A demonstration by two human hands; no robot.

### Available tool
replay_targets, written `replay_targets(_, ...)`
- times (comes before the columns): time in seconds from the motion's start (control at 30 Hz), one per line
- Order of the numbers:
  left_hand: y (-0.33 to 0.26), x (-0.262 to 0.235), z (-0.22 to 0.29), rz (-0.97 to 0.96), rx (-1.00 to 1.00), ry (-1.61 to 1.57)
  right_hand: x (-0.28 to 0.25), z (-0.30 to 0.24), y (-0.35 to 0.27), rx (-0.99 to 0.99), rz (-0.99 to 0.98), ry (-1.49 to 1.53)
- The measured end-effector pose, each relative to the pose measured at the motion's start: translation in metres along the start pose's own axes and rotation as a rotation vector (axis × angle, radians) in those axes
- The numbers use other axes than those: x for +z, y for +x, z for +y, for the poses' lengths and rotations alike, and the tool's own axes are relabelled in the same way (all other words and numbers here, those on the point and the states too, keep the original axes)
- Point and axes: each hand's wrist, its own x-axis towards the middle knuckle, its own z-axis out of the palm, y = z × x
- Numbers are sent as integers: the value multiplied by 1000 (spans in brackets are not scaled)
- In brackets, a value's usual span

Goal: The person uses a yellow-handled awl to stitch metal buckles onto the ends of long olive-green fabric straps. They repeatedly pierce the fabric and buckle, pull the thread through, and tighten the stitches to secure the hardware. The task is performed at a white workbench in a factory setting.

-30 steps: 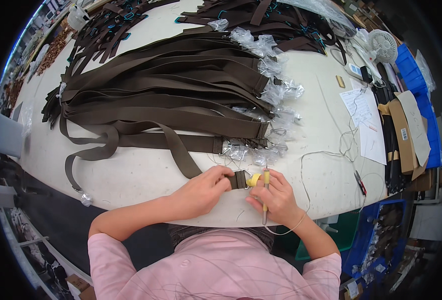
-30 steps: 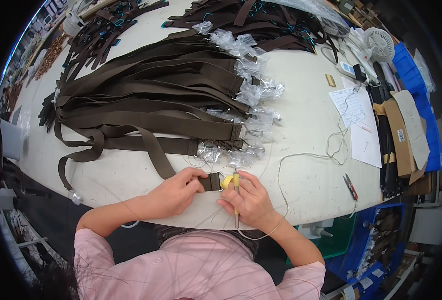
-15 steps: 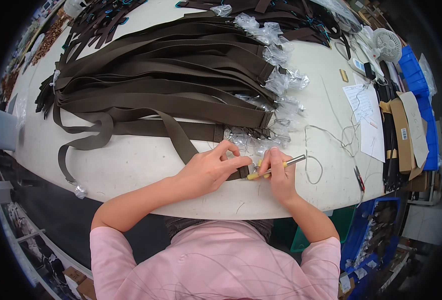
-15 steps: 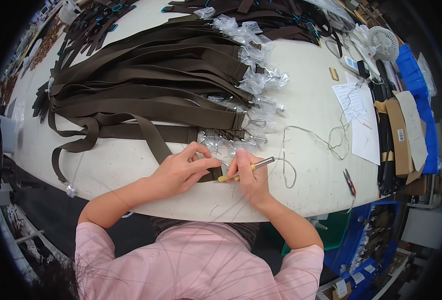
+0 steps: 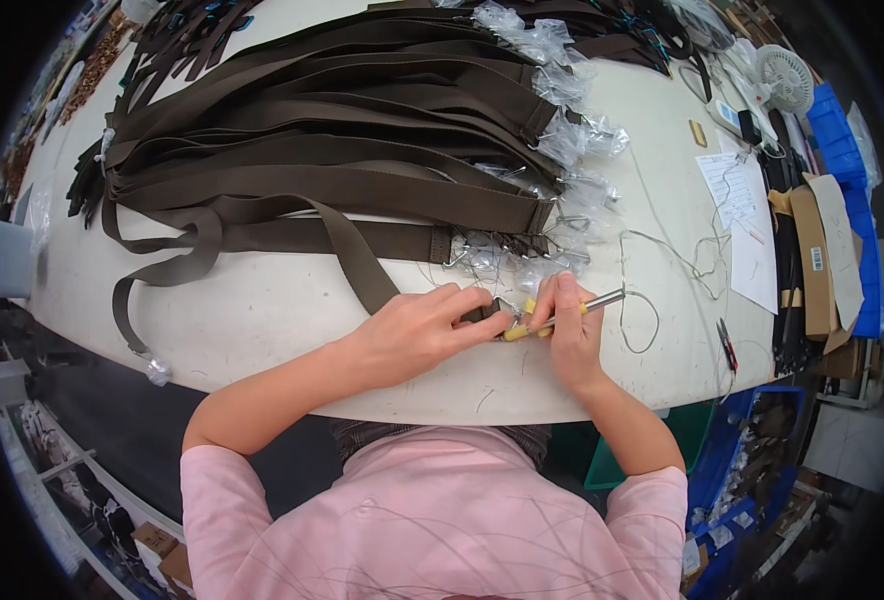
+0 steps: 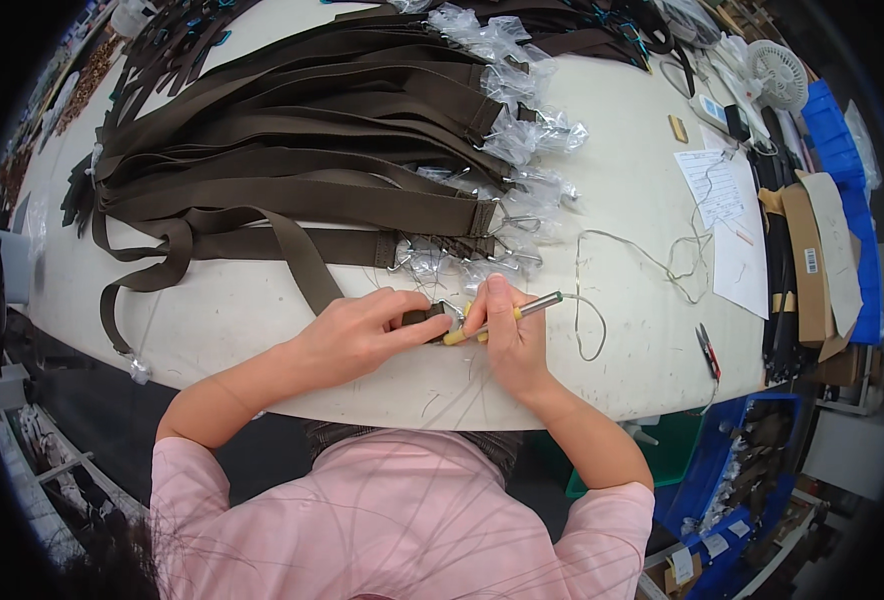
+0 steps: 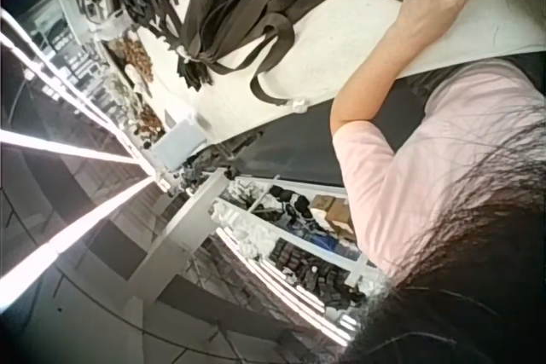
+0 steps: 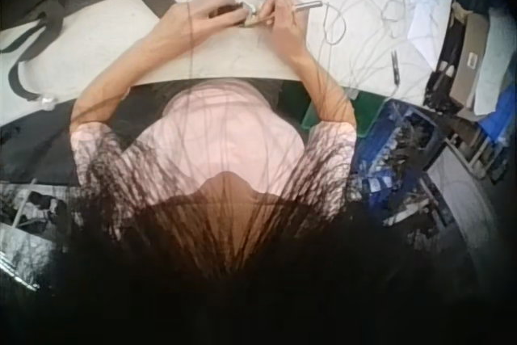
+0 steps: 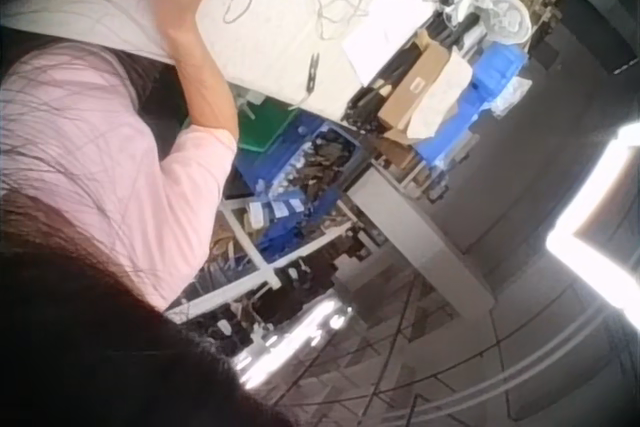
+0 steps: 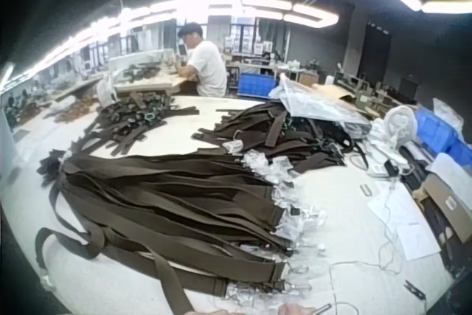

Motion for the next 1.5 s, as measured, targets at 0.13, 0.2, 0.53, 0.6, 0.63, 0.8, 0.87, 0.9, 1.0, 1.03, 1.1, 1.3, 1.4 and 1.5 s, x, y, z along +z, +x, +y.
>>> replay_targets(0.13, -5, 5, -5, -59, 113, 82, 4, -5, 1, 7, -8, -7)
replay_targets(0.2, -6, 8, -7, -26, 121, 69, 4, -5, 0, 11, -7, -15)
replay_targets(0.53, -4, 13, -5, -6, 31, 3, 5, -2, 0, -5, -22, -44)
replay_targets(0.6, -5, 15, -5, -5, -8, -26, 5, -2, 0, -8, -22, -56)
replay_targets(0.63, -6, 16, -5, -4, -27, -40, 5, -2, 0, -7, -21, -58)
replay_targets(0.8, -4, 14, -4, 96, -129, -160, 5, -2, 0, 2, -23, -54)
replay_targets(0.87, -5, 13, -5, 101, -159, -179, 5, -2, 0, 8, -24, -64)
replay_targets(0.9, -6, 13, -5, 102, -168, -189, 5, -2, 0, 9, -26, -59)
replay_targets(1.0, -7, 12, -5, 115, -220, -214, 6, -3, 0, -3, -16, -41)
replay_targets(1.03, -7, 13, -4, 122, -242, -222, 7, -4, 0, -16, -4, -33)
replay_targets(1.1, -6, 8, 2, 108, -345, -260, 5, -4, 2, -31, 65, 59)
replay_targets(1.3, -14, 1, 7, 31, -216, -62, -11, -6, 14, -131, 144, 187)
replay_targets(1.4, -19, -20, -20, -73, -46, -58, 0, -8, 18, -104, 61, 151)
replay_targets(1.5, -24, -30, -30, -163, -98, -97, 17, -15, 18, 68, -42, 133)
